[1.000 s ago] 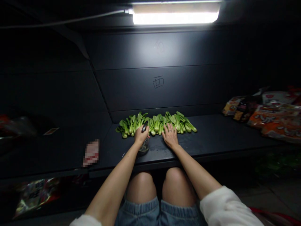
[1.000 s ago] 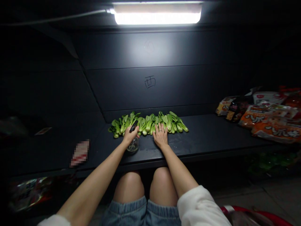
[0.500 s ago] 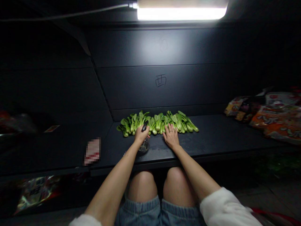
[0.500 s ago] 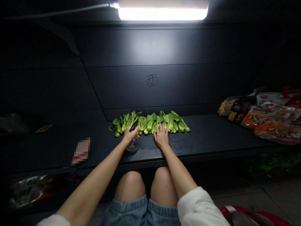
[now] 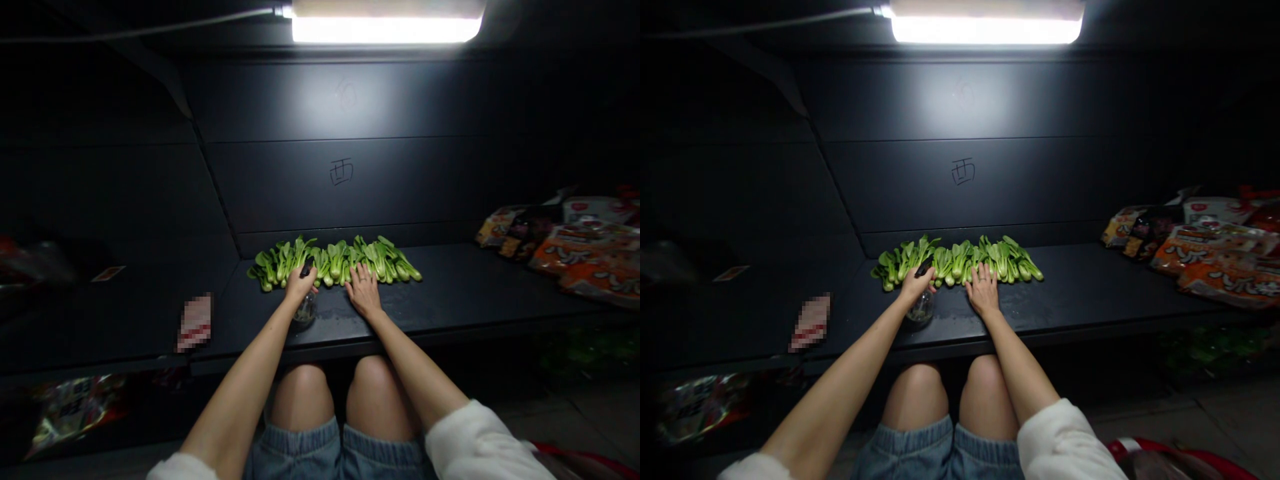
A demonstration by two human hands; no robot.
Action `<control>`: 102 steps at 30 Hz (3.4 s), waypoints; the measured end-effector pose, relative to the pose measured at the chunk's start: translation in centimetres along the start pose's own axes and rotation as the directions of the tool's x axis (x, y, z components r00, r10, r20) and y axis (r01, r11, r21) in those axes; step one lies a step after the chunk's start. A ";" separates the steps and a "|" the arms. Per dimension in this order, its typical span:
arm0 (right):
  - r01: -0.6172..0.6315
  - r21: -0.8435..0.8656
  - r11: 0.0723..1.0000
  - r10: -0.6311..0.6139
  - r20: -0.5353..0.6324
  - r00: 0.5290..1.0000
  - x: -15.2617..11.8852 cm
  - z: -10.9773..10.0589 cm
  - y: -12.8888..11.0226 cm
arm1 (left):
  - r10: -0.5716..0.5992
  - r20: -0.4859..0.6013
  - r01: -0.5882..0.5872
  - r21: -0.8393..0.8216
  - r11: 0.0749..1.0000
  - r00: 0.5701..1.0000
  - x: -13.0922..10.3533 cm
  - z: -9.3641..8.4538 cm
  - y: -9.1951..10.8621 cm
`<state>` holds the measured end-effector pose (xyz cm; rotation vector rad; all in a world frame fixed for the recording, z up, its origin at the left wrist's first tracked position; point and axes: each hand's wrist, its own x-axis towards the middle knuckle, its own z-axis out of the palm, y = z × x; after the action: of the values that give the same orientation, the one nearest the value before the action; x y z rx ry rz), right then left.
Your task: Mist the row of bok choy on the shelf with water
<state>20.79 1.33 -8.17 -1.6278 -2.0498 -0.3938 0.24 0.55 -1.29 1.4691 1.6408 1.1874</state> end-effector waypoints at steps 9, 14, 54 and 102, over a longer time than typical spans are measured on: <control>-0.007 0.008 1.000 0.007 0.006 1.000 0.1 0.1 0.0 | -0.016 -0.033 0.014 -0.058 0.998 0.999 -0.3 -0.4 -0.3; -0.010 -0.001 1.000 0.010 -0.003 1.000 0.1 0.1 0.0 | -0.023 -0.058 0.022 -0.016 1.000 0.998 -0.3 -1.0 -0.6; 0.009 -0.034 0.999 -0.010 -0.019 1.000 -0.1 0.1 0.1 | -0.052 -0.189 0.053 0.002 0.999 0.981 -1.3 -4.9 -2.0; 0.366 0.039 0.930 -0.368 0.124 0.921 1.9 -0.3 -3.9 | -0.099 -0.334 0.089 -0.047 0.995 0.937 -1.0 -8.5 -4.0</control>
<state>16.76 1.81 -6.63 -1.2832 -2.4581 -0.4061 -8.81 -2.13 -1.73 1.2003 1.8839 1.4642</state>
